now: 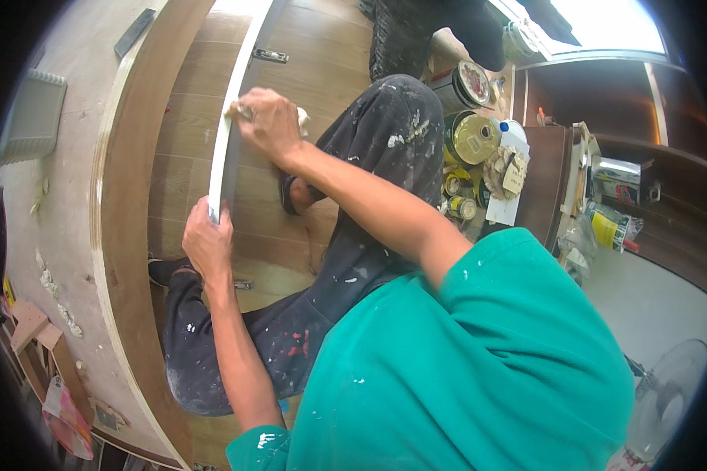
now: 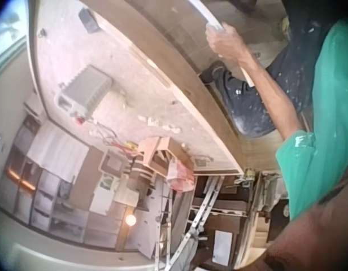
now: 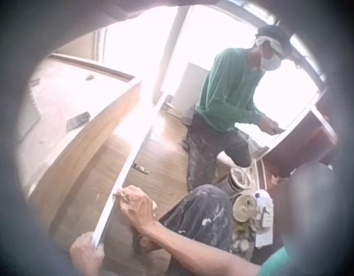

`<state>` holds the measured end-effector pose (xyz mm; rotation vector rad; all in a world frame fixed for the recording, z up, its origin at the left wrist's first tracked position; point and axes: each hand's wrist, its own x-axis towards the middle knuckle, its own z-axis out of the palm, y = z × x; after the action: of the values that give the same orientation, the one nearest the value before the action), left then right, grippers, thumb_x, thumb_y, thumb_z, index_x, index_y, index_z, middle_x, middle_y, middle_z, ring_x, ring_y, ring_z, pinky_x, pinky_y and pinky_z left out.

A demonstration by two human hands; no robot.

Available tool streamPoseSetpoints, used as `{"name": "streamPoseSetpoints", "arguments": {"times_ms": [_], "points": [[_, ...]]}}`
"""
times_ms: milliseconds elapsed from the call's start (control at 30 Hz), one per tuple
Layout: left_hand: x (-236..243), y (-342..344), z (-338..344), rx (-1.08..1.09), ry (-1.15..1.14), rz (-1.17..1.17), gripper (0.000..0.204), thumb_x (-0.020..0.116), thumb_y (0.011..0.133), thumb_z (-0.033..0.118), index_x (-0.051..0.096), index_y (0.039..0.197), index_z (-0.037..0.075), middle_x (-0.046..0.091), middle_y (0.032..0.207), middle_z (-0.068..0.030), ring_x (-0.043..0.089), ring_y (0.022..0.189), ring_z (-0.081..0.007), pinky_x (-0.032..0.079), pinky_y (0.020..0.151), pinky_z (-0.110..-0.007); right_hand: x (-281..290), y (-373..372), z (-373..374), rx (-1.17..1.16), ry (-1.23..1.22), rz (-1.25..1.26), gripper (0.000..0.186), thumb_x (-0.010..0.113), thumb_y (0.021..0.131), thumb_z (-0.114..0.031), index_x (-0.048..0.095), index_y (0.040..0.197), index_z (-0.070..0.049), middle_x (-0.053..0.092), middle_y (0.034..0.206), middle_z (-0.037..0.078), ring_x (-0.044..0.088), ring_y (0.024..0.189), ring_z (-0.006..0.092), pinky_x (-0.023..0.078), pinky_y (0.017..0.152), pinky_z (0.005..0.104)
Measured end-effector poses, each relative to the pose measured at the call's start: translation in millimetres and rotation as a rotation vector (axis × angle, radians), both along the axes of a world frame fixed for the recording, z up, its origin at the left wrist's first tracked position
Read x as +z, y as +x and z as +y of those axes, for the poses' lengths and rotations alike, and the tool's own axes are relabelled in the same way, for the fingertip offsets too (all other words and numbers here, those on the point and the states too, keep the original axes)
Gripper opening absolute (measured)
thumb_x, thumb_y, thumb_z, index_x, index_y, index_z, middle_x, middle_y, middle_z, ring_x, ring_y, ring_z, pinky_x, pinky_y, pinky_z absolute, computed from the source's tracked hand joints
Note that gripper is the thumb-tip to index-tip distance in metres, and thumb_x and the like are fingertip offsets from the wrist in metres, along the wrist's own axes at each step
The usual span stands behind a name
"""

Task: The person is sitting on the floor and applying a white strip of molding to the edge of a curved wooden structure. They use a cloth to wipe the surface and a scraper tool to smooth the strip into place.

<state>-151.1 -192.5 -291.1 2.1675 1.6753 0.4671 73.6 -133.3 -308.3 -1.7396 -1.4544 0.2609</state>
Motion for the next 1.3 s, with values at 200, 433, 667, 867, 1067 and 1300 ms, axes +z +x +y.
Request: {"name": "streamPoseSetpoints", "arguments": {"times_ms": [200,433,667,867,1067,1300], "points": [[-1,-2,0,0.001,-0.007,0.006,0.02,0.076,0.091,0.022,0.072,0.104,0.007,0.072,0.093,-0.0135,0.069,0.087,-0.0371,0.054,0.077,-0.048,5,-10,-4,-0.075,0.019,0.043,0.01,0.075,0.088,-0.017,0.08,0.087,-0.008,0.073,0.084,0.011,0.071,0.077,0.0285,0.054,0.068,0.0415],[2,2,0,0.012,-0.048,-0.024,0.019,0.077,0.09,0.021,0.072,0.101,0.006,0.072,0.093,-0.014,0.069,0.087,-0.0374,0.054,0.077,-0.048,8,12,11,-0.087,-0.01,-0.037,0.011,0.074,0.087,-0.012,0.083,0.094,-0.011,0.077,0.089,0.01,0.072,0.071,0.0247,0.056,0.066,0.0377],[-1,0,-2,0.014,0.006,-0.024,0.019,0.078,0.089,0.021,0.07,0.098,0.006,0.07,0.089,-0.0142,0.069,0.085,-0.0375,0.054,0.076,-0.048,12,2,0,-0.011,0.0,0.023,0.011,0.075,0.084,-0.012,0.083,0.092,-0.01,0.074,0.086,0.01,0.072,0.078,0.0297,0.056,0.07,0.0418],[-3,0,-1,-0.006,0.019,-0.011,0.02,0.078,0.089,0.022,0.069,0.097,0.005,0.07,0.087,-0.0149,0.068,0.083,-0.0379,0.054,0.075,-0.049,6,2,-6,0.01,0.064,-0.136,0.01,0.076,0.087,-0.017,0.082,0.09,-0.009,0.076,0.087,0.009,0.071,0.072,0.0261,0.055,0.065,0.0377],[1,1,-1,-0.007,0.006,-0.005,0.02,0.078,0.089,0.021,0.069,0.098,0.005,0.07,0.088,-0.015,0.069,0.083,-0.0377,0.054,0.075,-0.049,7,14,12,-0.039,0.032,-0.12,0.007,0.077,0.09,-0.015,0.083,0.088,-0.014,0.076,0.08,0.008,0.069,0.067,0.0196,0.054,0.06,0.0356],[-2,1,-1,0.0,0.008,-0.011,0.019,0.077,0.09,0.021,0.069,0.097,0.006,0.071,0.089,-0.015,0.069,0.084,-0.0375,0.054,0.076,-0.048,4,11,8,-0.003,-0.015,-0.059,0.005,0.08,0.088,-0.016,0.082,0.086,-0.014,0.073,0.077,0.007,0.067,0.067,0.0178,0.056,0.062,0.0376]]}}
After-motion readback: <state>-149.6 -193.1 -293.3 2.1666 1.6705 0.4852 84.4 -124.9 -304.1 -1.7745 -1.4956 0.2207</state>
